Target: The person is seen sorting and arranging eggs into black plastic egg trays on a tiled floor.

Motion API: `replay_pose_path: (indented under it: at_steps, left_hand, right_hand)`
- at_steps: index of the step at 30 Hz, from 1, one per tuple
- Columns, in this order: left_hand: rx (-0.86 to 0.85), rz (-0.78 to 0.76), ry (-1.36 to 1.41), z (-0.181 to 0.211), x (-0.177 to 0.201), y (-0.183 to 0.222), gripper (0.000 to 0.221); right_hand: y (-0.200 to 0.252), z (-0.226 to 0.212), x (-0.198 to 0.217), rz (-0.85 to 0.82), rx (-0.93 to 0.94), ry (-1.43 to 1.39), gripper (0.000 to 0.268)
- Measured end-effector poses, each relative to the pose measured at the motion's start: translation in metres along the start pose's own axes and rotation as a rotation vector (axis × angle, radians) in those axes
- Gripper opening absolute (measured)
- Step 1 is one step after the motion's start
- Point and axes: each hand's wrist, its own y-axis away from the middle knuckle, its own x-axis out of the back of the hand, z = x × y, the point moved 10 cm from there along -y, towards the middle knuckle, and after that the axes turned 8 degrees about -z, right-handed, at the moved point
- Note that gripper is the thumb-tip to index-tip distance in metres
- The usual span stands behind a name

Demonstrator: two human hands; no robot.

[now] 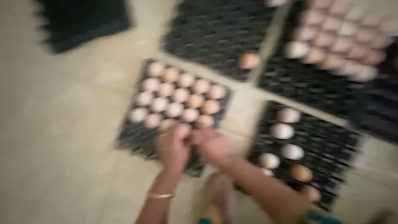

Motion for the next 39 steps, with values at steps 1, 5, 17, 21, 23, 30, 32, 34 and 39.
replay_pose_path:
  at_steps: [1, 5, 17, 21, 23, 30, 32, 34, 39]
  left_hand:
    - [-0.013, -0.029, -0.123, 0.004, -0.003, -0.007, 0.026]
    - [-0.152, 0.191, -0.271, 0.014, -0.017, 0.017, 0.054]
    - [-0.209, -0.243, 0.302, 0.146, -0.097, 0.004, 0.044]
    - [-0.297, -0.297, 0.268, 0.201, -0.149, -0.008, 0.043]
    - [-0.345, -0.302, 0.195, 0.22, -0.173, -0.013, 0.045]
    - [-0.304, -0.234, -0.051, 0.23, -0.243, -0.018, 0.051]
    - [-0.283, -0.169, -0.054, 0.229, -0.225, -0.02, 0.053]
    - [-0.098, -0.301, 0.473, 0.218, -0.199, -0.025, 0.054]
    - [0.516, -0.613, 1.485, 0.19, -0.205, 0.001, 0.06]
  right_hand:
    - [0.0, -0.005, -0.017, 0.045, 0.104, 0.082, 0.046]
    - [0.037, 0.007, 0.08, 0.0, -0.049, -0.012, 0.079]
    - [0.093, 0.244, 0.166, -0.19, -0.32, -0.122, 0.053]
    - [0.117, 0.28, 0.146, -0.126, -0.493, -0.563, 0.053]
    - [0.138, 0.289, 0.142, 0.013, -0.584, -1.043, 0.05]
    - [0.192, 0.295, 0.146, 0.283, -0.52, -1.601, 0.053]
    - [0.195, 0.291, 0.148, 0.287, -0.52, -1.619, 0.054]
    - [0.199, 0.294, 0.155, 0.321, -0.584, -1.483, 0.056]
    - [0.187, 0.318, 0.115, 0.308, -0.527, -1.298, 0.061]
